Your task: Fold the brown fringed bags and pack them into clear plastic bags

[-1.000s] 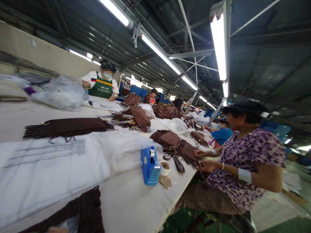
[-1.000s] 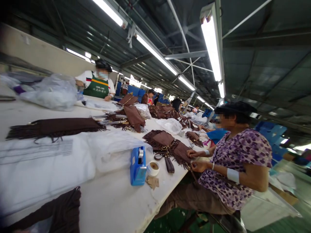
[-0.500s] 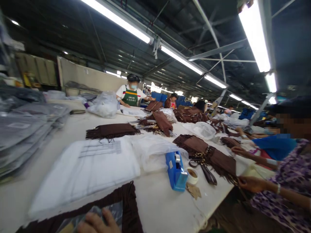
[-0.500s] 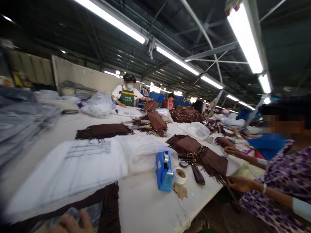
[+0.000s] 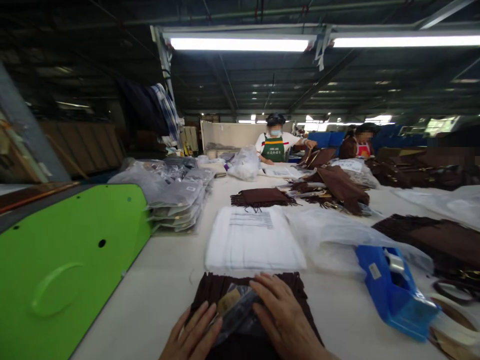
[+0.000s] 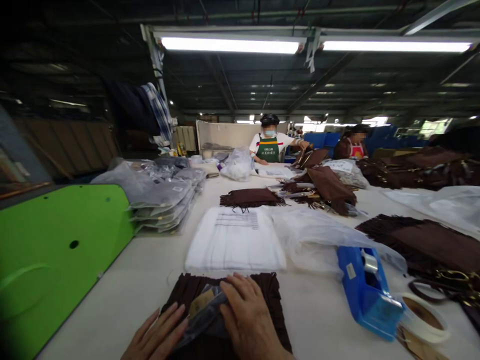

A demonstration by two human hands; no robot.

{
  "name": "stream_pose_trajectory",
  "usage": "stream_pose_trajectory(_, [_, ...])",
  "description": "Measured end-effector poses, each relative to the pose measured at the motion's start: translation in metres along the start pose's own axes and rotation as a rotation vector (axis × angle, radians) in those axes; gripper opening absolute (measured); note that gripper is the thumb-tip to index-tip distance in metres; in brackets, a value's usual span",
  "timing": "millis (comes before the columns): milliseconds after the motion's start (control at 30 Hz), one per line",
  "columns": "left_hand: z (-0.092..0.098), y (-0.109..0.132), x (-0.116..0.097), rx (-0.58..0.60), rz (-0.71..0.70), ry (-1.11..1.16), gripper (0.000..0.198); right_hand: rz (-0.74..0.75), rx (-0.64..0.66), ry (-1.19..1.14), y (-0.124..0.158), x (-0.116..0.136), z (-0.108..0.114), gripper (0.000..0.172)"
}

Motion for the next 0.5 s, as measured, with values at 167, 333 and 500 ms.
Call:
stream_pose_trajectory(167, [-0.01, -0.03, 0.039, 0.057, 0.329, 0.443, 0.038, -0.321, 0.119, -0.276, -0.026, -0.062, 0.003, 0.033])
stream_pose_trajectory(333, [-0.043, -0.086, 0.073, 0.411, 0.507, 0.838, 0.031, -0.389, 0.253, -0.29, -0.05, -0.113, -0.012, 0.034])
stream_pose_trajectory(500, [-0.081, -0.126, 0.081, 0.532, 0.437, 0.892, 0.034, -0.432, 0.372, -0.233, -0.069, -0.138, -0.037, 0.032])
Point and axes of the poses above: each hand's wrist, its own y-axis away from the middle knuckle, its own z-axis out of the back of the hand, x = y × z, the point moved 1 cm from there along -y, towards the middle knuckle, and after that the axes turned 15 degrees about x, right-handed, at the moved point
